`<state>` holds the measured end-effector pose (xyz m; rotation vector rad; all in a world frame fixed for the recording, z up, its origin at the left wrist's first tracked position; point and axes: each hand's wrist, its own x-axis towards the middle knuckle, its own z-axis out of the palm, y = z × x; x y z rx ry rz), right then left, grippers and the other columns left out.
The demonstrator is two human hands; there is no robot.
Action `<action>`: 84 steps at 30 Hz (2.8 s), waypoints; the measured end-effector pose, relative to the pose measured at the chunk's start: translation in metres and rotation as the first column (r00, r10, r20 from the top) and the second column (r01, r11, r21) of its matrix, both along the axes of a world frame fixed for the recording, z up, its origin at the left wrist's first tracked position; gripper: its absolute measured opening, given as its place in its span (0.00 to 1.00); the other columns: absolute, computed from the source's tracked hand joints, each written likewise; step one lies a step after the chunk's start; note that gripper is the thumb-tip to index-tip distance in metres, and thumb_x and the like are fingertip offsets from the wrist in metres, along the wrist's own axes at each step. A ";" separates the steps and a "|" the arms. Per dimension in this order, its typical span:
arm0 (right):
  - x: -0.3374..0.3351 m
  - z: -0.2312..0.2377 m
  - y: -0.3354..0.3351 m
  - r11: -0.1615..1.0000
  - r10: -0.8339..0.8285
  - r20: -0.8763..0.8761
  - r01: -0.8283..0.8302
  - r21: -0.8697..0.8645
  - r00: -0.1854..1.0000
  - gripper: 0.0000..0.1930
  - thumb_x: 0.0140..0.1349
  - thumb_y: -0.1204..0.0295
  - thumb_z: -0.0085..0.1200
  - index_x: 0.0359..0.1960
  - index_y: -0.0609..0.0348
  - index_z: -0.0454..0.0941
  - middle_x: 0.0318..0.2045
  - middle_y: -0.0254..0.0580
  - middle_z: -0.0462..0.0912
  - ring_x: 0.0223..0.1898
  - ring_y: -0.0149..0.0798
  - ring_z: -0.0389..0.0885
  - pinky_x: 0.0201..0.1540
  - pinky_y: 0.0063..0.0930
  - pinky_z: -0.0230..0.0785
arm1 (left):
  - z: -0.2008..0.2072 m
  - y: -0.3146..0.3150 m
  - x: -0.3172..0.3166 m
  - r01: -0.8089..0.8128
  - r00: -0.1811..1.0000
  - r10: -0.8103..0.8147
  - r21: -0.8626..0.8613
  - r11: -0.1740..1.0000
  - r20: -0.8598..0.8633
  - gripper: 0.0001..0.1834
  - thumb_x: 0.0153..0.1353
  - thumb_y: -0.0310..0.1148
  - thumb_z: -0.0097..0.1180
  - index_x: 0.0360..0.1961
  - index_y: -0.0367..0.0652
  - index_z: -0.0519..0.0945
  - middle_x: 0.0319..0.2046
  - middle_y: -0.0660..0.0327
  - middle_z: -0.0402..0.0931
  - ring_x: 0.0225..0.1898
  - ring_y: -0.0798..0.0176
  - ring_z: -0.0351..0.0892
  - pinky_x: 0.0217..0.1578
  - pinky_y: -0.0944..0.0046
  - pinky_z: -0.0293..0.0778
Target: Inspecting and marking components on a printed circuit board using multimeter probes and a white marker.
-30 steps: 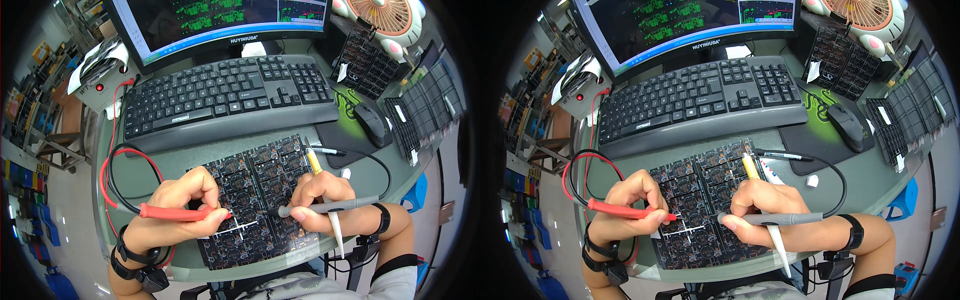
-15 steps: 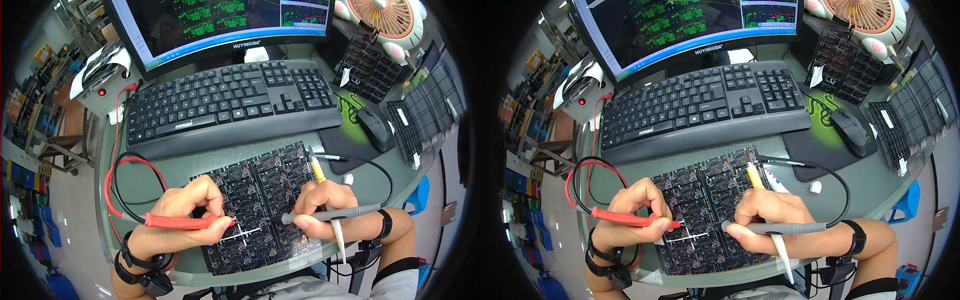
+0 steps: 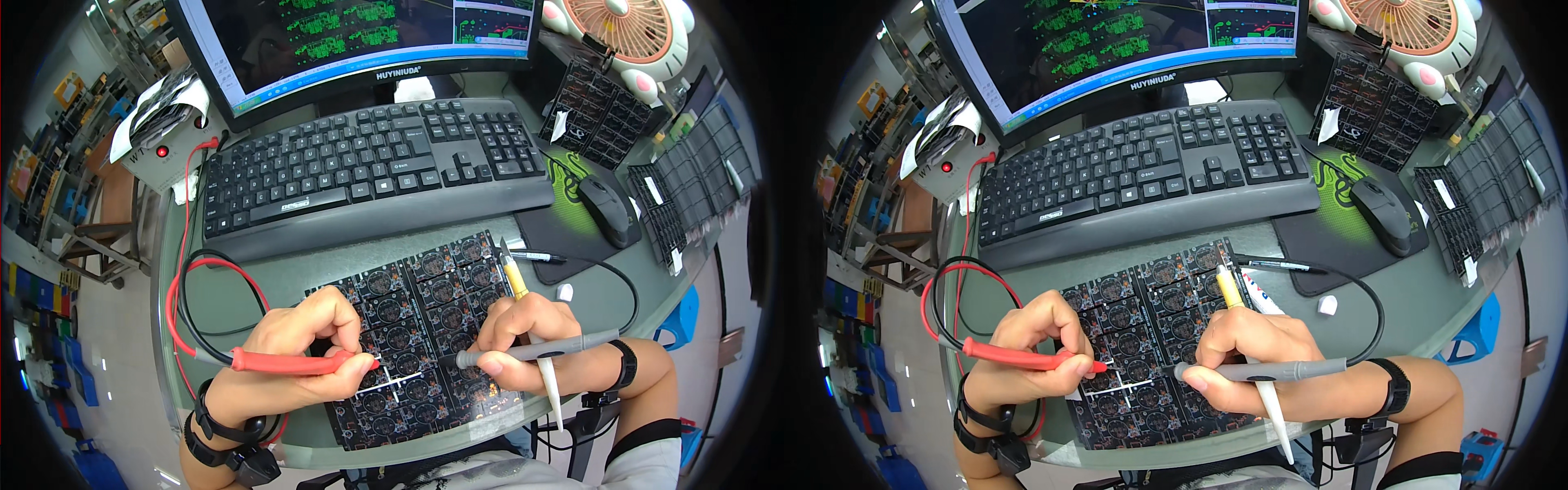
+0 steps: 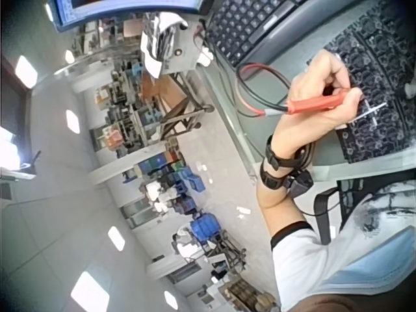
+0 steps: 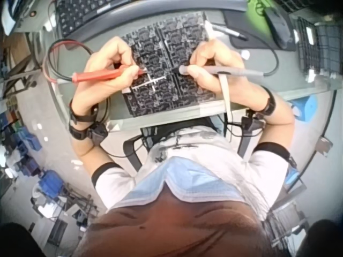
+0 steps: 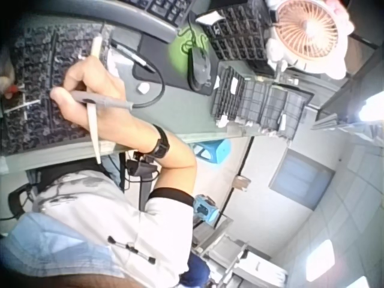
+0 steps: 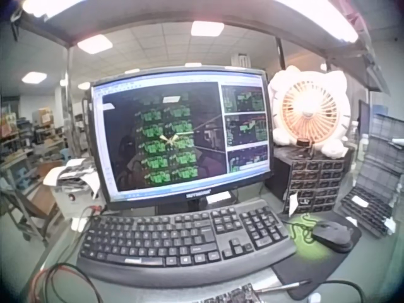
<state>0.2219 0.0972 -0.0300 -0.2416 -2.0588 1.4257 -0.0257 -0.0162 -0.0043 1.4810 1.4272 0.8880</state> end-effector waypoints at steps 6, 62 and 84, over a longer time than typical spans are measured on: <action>0.001 -0.001 0.002 1.000 -0.002 -0.002 0.002 -0.012 1.000 0.12 0.58 0.75 0.62 0.31 0.56 0.67 0.22 0.35 0.77 0.21 0.29 0.73 0.22 0.23 0.62 | -0.002 0.001 0.000 -0.002 1.000 0.002 0.008 1.000 0.002 0.14 0.53 0.29 0.62 0.28 0.42 0.66 0.22 0.61 0.76 0.25 0.72 0.78 0.27 0.72 0.73; -0.019 0.041 0.027 0.921 0.373 0.382 -0.289 -0.261 0.846 0.24 0.67 0.56 0.46 0.57 0.61 0.70 0.42 0.45 0.78 0.38 0.34 0.79 0.41 0.28 0.72 | 0.011 0.001 -0.007 -0.030 0.903 0.165 -0.325 0.945 0.396 0.06 0.64 0.31 0.53 0.34 0.40 0.74 0.26 0.69 0.71 0.25 0.76 0.75 0.27 0.73 0.71; -0.031 0.026 0.011 0.992 0.128 0.392 -0.127 -0.029 0.911 0.13 0.55 0.71 0.67 0.26 0.60 0.73 0.24 0.39 0.84 0.24 0.26 0.83 0.22 0.18 0.71 | 0.015 0.003 0.004 -0.093 0.921 0.202 -0.314 0.945 0.334 0.07 0.60 0.33 0.54 0.32 0.40 0.74 0.22 0.70 0.70 0.19 0.80 0.64 0.20 0.77 0.57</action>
